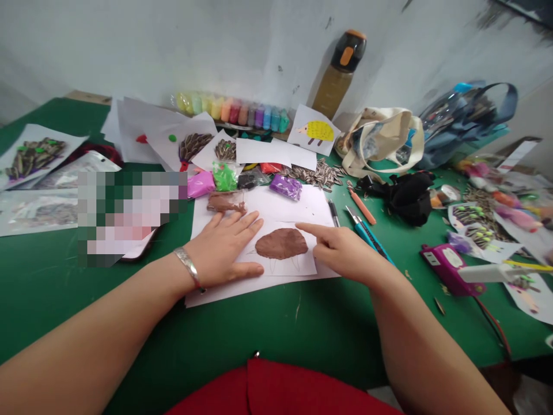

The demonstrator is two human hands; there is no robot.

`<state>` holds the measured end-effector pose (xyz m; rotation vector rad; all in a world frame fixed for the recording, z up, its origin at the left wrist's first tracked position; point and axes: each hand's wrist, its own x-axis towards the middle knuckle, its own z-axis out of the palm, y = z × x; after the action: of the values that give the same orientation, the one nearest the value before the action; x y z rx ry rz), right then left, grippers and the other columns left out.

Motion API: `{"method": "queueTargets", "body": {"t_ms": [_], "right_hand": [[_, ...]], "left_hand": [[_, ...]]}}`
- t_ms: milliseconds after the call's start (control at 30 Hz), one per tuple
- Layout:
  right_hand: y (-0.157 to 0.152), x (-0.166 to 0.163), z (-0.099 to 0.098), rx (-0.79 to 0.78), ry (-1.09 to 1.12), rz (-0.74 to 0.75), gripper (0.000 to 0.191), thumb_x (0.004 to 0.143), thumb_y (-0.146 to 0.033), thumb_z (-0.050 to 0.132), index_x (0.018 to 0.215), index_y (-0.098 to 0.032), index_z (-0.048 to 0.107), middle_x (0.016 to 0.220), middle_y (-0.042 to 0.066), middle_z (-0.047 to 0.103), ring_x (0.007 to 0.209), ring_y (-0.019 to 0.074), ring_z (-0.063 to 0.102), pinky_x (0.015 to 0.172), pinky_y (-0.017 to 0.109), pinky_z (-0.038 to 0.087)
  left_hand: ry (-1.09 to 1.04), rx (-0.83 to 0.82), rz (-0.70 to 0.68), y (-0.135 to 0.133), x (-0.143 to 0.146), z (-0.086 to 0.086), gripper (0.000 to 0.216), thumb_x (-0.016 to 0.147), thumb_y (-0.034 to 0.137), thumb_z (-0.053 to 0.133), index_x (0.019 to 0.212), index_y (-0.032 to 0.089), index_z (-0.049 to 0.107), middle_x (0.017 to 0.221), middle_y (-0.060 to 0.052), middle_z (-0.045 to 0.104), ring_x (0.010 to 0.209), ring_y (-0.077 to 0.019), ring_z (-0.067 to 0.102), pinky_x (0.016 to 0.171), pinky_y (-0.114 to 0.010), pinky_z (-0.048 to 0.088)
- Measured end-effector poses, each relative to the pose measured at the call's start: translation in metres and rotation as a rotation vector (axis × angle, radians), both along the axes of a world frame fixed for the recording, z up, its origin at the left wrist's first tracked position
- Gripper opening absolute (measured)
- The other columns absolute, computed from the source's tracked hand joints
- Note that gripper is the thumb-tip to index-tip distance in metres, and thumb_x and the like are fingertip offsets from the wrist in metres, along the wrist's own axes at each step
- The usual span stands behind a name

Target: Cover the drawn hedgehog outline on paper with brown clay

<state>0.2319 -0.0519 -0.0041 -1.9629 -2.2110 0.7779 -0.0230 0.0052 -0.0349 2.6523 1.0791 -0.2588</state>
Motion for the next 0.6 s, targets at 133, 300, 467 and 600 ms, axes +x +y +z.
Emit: {"method": "queueTargets", "body": {"t_ms": [133,300,467,600], "right_hand": [[0.0022,-0.0004,-0.0046,-0.024,-0.009,0.026,0.061,0.076,-0.014,0.043,0.132,-0.034,0.057,0.089,0.000,0.073,0.069,0.0153,0.059,0.061,0.024,0.040],[0.0026,0.0018,-0.0040,-0.013,0.012,0.005,0.061,0.077,-0.014,0.041,0.134,-0.032,0.055,0.077,-0.001,0.070,0.061,0.0141,0.055,0.057,0.023,0.038],[0.0012,0.0009,-0.0060,-0.001,0.009,0.016,0.061,0.077,-0.014,0.042,0.132,-0.036,0.056,0.086,-0.002,0.072,0.065,0.0148,0.057,0.059,0.023,0.039],[0.0026,0.0002,-0.0086,-0.006,0.011,0.025,0.060,0.076,-0.014,0.044,0.130,-0.035,0.058,0.089,-0.001,0.073,0.069,0.0157,0.059,0.061,0.024,0.040]], "left_hand": [[-0.004,0.004,0.002,0.0003,-0.0006,-0.0009,0.089,0.082,0.069,0.044,0.152,0.019,0.022,0.159,-0.009,0.013,0.143,-0.0364,0.017,0.113,-0.054,0.013],[-0.003,-0.008,0.004,-0.0001,0.0000,0.0009,0.090,0.082,0.069,0.044,0.152,0.018,0.022,0.159,-0.010,0.012,0.144,-0.0371,0.015,0.113,-0.055,0.012],[0.002,-0.006,0.002,-0.0006,0.0007,0.0016,0.089,0.083,0.068,0.044,0.152,0.017,0.022,0.159,-0.009,0.012,0.144,-0.0368,0.016,0.112,-0.056,0.014],[0.001,-0.002,0.002,-0.0004,0.0009,0.0013,0.089,0.083,0.068,0.045,0.152,0.017,0.022,0.159,-0.010,0.012,0.143,-0.0365,0.016,0.112,-0.056,0.014]]}}
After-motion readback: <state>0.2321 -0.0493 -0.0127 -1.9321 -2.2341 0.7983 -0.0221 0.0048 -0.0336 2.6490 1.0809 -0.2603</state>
